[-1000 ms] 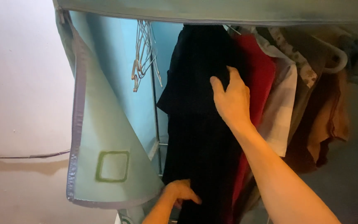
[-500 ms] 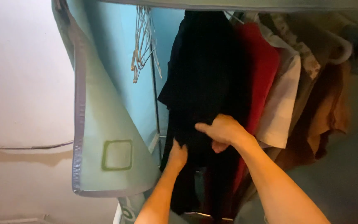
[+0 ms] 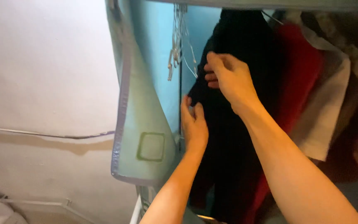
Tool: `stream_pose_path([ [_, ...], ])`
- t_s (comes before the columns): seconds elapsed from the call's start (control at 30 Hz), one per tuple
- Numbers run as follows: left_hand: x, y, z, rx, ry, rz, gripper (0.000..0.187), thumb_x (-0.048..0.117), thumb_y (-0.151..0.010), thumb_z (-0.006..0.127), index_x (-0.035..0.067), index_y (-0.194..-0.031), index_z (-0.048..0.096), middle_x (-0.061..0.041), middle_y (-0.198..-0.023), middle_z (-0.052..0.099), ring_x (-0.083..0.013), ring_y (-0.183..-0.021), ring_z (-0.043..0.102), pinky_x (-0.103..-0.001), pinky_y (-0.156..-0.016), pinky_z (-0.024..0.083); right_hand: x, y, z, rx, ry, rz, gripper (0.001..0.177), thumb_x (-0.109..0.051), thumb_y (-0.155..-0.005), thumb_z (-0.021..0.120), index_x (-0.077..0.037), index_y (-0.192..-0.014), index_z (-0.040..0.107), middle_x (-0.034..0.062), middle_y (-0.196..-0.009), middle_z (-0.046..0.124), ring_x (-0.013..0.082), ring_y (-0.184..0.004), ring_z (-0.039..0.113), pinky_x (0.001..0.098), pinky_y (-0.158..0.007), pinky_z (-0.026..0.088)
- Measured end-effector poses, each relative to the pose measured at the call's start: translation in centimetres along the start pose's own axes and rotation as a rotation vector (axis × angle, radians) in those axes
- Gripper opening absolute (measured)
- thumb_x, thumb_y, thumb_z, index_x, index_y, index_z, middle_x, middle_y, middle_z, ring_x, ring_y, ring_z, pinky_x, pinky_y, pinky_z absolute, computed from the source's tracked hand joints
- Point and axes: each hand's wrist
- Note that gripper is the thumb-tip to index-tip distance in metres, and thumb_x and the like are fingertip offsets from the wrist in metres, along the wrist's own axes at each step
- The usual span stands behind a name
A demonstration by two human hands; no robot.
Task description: Hanging a shirt on a hanger inside a portable fabric closet and then zipping the closet shut.
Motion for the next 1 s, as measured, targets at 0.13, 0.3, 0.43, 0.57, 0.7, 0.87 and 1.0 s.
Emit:
stream_pose_path([
  [0.13,2.8,-0.9,0.0,0.016,0.116,0.157,0.059,0.014,-0.109,0.041,0.003,-0.163,0.019,-0.025,-0.167,0.022,-0.0391,-0.150,0.036,-0.053,-0.120,0.037,-1.1,-1.5,2.6,0.019,0.079,-0.072,0.072,-0.060,-0.093,0.064,-0.005,-0.139,0.059,0.0148,-0.125,0.069,0.0233,-0.108,0.073,0.0366,-0.088,0.064],
  [0.3,4.5,-2.3,0.7,-0.050,0.173,0.243,0.057,0.007,-0.109,0.036,0.002,-0.163,0.019,-0.027,-0.168,0.018,-0.0452,-0.151,0.030,-0.057,-0.120,0.033,1.0,-5.0,4.4,0.041,0.242,0.006,0.059,-0.053,-0.090,0.066,-0.011,-0.131,0.064,0.0005,-0.094,0.077,0.0117,-0.078,0.074,0.0267,-0.067,0.064],
  [0.43,5.0,-3.6,0.6,-0.074,0.227,0.207,0.059,0.007,-0.107,0.038,0.011,-0.164,0.024,-0.023,-0.167,0.023,-0.0415,-0.153,0.027,-0.056,-0.122,0.027,1.1,-4.3,4.4,0.109,0.337,-0.126,0.050,-0.038,-0.101,0.045,0.005,-0.115,0.068,0.0165,-0.096,0.073,0.0275,-0.088,0.068,0.0415,-0.078,0.055],
  [0.57,5.8,-4.3,0.7,-0.127,0.251,0.177,0.065,0.014,-0.104,0.040,0.018,-0.165,0.018,-0.019,-0.170,0.019,-0.0384,-0.156,0.024,-0.054,-0.123,0.024,-0.3,-3.1,4.0,0.206,0.416,-0.280,0.058,-0.034,-0.106,0.041,0.017,-0.119,0.064,0.0350,-0.104,0.070,0.0488,-0.099,0.067,0.0605,-0.084,0.053],
  [0.7,4.9,-5.5,1.0,-0.133,0.102,0.237,0.073,0.008,-0.096,0.038,0.016,-0.164,0.013,-0.013,-0.172,0.020,-0.0352,-0.154,0.027,-0.049,-0.122,0.027,1.8,-5.7,2.9,0.167,0.454,-0.395,0.047,-0.033,-0.108,0.030,-0.004,-0.127,0.061,0.0027,-0.077,0.062,0.0186,-0.067,0.062,0.0374,-0.061,0.047],
  [0.87,2.6,-7.6,1.2,-0.046,-0.052,0.454,0.069,-0.003,-0.092,0.033,0.003,-0.160,0.021,-0.024,-0.167,0.015,-0.0369,-0.159,0.010,-0.048,-0.126,0.016,2.8,-6.3,2.2,0.274,0.535,-0.462,0.050,-0.031,-0.107,0.029,-0.002,-0.128,0.063,0.0137,-0.105,0.074,0.0327,-0.096,0.070,0.0474,-0.076,0.049],
  [1.0,1.5,-8.4,1.2,-0.010,-0.095,0.507,0.067,-0.004,-0.095,0.033,0.005,-0.161,0.022,-0.018,-0.169,0.021,-0.0309,-0.159,0.018,-0.042,-0.127,0.023,3.6,-5.1,1.7,0.269,0.484,-0.486,0.046,-0.029,-0.109,0.030,0.000,-0.126,0.062,0.0134,-0.103,0.072,0.0275,-0.092,0.071,0.0419,-0.077,0.052],
])
Point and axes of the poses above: each hand's wrist, its own y-axis away from the middle knuckle, its own z-axis out of the palm, x = y × z
